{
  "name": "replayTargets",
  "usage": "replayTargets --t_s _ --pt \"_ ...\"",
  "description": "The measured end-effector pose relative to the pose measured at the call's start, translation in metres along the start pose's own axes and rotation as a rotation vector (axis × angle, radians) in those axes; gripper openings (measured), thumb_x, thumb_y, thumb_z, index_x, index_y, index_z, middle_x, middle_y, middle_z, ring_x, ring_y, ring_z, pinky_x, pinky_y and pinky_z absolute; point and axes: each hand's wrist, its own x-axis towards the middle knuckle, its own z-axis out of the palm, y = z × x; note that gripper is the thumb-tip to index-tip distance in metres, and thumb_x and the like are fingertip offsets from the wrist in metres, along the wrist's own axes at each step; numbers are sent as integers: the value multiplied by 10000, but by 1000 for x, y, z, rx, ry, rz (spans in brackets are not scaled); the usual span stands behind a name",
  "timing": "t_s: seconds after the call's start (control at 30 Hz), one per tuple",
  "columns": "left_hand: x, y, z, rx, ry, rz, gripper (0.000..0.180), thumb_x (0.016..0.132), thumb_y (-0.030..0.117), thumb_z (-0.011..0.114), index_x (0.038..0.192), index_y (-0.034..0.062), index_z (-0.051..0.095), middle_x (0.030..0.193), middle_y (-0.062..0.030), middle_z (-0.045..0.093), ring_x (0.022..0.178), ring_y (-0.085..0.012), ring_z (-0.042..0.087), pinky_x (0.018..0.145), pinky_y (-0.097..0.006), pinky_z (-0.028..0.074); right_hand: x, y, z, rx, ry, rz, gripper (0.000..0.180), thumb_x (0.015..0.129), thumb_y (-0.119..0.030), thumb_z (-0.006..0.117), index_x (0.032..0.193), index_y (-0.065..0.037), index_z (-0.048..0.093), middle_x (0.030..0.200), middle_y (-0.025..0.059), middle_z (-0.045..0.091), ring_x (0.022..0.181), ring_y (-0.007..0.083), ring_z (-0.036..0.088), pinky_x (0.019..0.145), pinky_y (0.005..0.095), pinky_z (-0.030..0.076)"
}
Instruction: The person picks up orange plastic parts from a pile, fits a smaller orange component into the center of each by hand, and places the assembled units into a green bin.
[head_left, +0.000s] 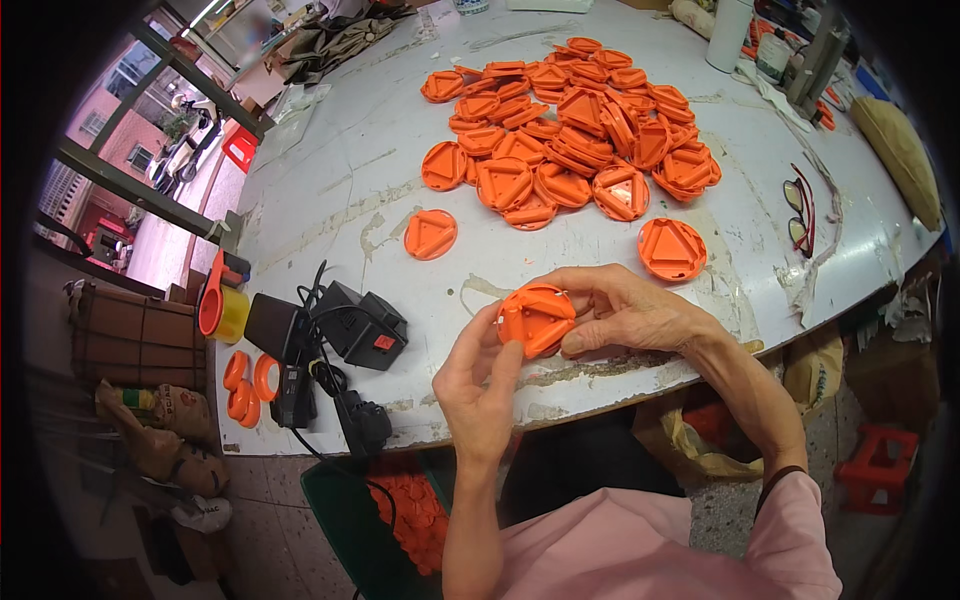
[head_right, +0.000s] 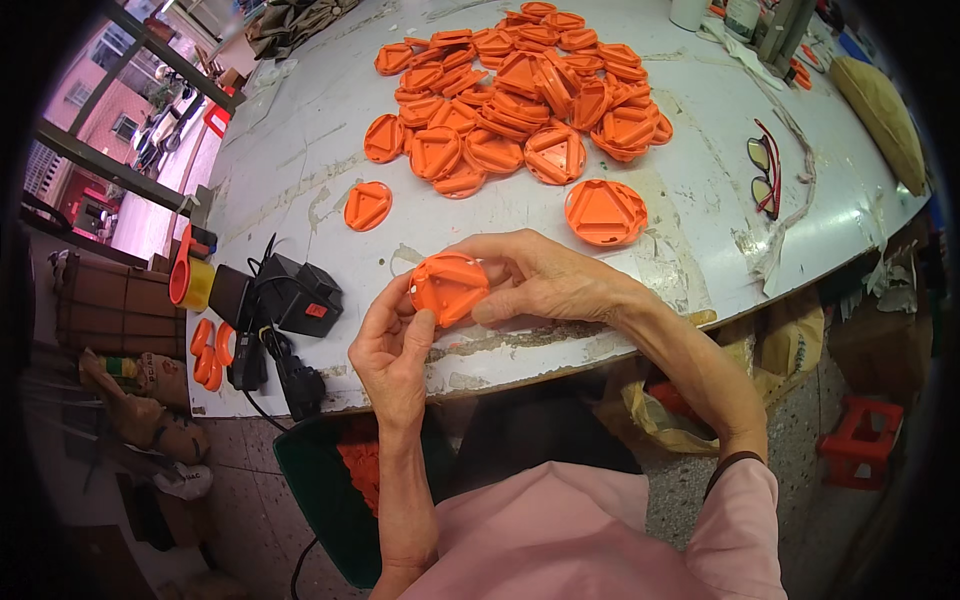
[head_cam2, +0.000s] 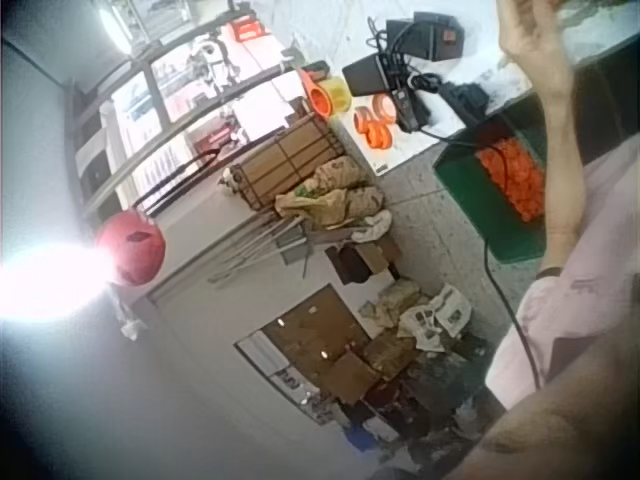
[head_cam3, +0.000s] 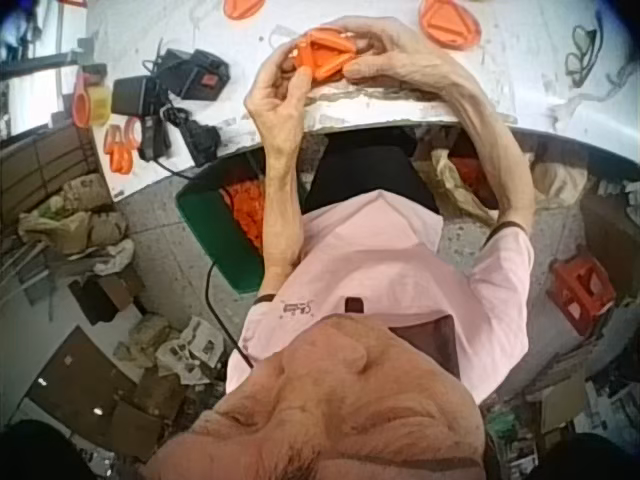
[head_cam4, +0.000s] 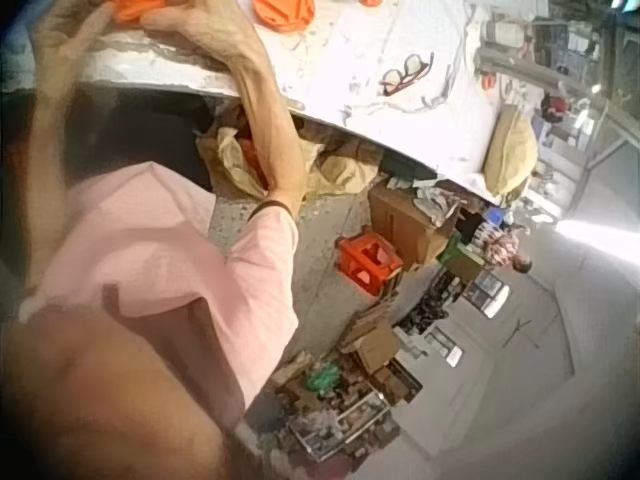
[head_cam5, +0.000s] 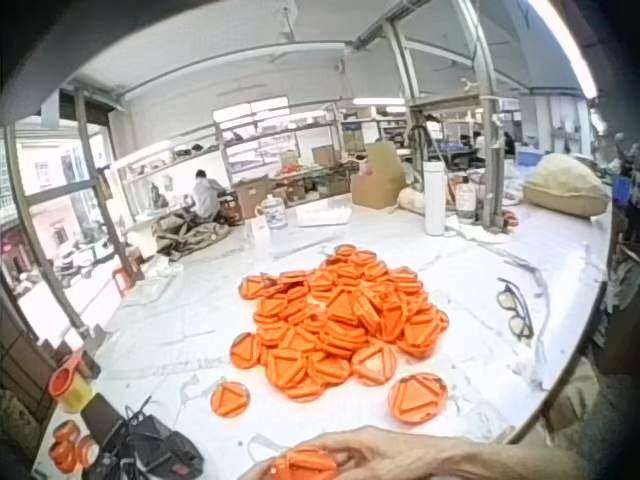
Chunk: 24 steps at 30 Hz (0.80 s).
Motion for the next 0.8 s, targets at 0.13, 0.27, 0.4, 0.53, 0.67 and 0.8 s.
replayTargets --t_s 0.13,0.27,0.4,0.53,0.67,0.8 --pt "2 0 -1 -2 25 14 351 839 -1 593 1187 -33 560 956 -99 619 820 -118 599 708 -238 495 3 6 -2 40 10 -104 527 799 1 581 1307 -20 440 1008 133 648 865 141 609 743 244 498" --pt "4 1 -2 -13 26 -7 343 843 0 589 1183 -38 562 942 -80 610 829 -112 588 720 -238 488 2 6 -4 97 -22 -91 518 848 -22 604 1328 -21 410 1065 120 633 922 139 614 790 255 531" --pt "2 2 0 5 33 -10 334 851 9 580 1181 -43 563 934 -72 605 839 -111 581 737 -243 482 -1 6 -3 157 -16 -90 513 855 -34 601 1329 -15 406 1088 138 627 926 150 617 788 256 536" --pt "2 -1 -1 10 42 -5 326 870 34 571 1182 -60 554 913 -65 607 798 -101 569 687 -232 474 -3 6 -2 182 -28 -89 497 864 -21 579 1329 -7 403 1099 155 623 930 156 619 779 253 537" --pt "2 -2 -2 -6 44 4 332 885 54 568 1191 -72 540 926 -78 618 761 -96 571 630 -221 471 -2 11 -3 157 -17 -88 492 865 -16 568 1328 2 401 1087 161 625 923 155 620 776 249 536" --pt "3 -1 2 4 32 3 338 891 62 563 1195 -82 530 956 -96 625 777 -101 579 633 -222 472 -7 10 -4 182 -21 -105 501 862 -30 581 1327 9 398 1072 164 628 908 156 624 771 247 535"
